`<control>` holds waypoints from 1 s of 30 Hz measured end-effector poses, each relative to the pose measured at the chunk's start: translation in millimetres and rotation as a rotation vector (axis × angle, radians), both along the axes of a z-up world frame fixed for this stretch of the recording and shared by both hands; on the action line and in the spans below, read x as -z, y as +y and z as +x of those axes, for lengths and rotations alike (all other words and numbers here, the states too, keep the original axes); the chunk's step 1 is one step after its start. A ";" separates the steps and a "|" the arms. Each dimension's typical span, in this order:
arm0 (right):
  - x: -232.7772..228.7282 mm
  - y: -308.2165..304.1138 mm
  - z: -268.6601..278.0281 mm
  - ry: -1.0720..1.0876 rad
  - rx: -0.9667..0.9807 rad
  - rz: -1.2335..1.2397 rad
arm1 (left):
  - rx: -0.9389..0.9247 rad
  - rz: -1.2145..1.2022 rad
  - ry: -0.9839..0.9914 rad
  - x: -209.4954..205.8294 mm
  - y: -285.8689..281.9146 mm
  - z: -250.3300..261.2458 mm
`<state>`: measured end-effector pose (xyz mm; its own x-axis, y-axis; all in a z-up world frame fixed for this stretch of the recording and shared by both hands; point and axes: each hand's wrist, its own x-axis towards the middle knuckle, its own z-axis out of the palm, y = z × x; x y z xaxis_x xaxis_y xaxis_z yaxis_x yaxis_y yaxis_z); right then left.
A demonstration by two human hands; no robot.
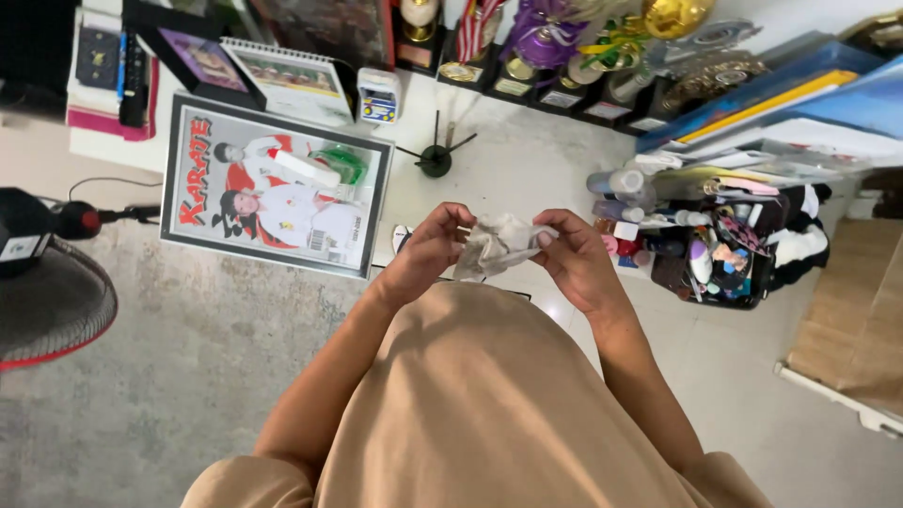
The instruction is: Clean a picture frame with a spray bottle and cloth, then wipe down the desk surface.
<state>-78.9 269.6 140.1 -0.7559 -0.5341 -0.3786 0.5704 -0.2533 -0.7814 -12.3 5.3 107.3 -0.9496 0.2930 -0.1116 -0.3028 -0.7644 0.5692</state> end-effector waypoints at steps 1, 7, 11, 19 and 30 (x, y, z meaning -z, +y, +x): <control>-4.0 4.2 0.3 0.028 0.045 -0.047 | 0.052 -0.114 -0.005 -17.9 6.2 -6.9; -21.5 24.4 -15.3 0.162 0.223 -0.137 | 0.107 -0.598 0.216 -40.9 40.8 -38.2; -36.6 33.9 -26.3 0.211 0.369 -0.202 | -0.030 -0.694 0.410 -39.3 45.5 -43.6; -39.3 49.6 -26.4 0.156 0.526 -0.298 | -0.113 -0.446 0.397 -23.5 29.6 -32.1; -13.2 55.6 -1.0 0.104 0.329 -0.283 | 0.038 -0.595 0.013 32.6 88.4 -31.7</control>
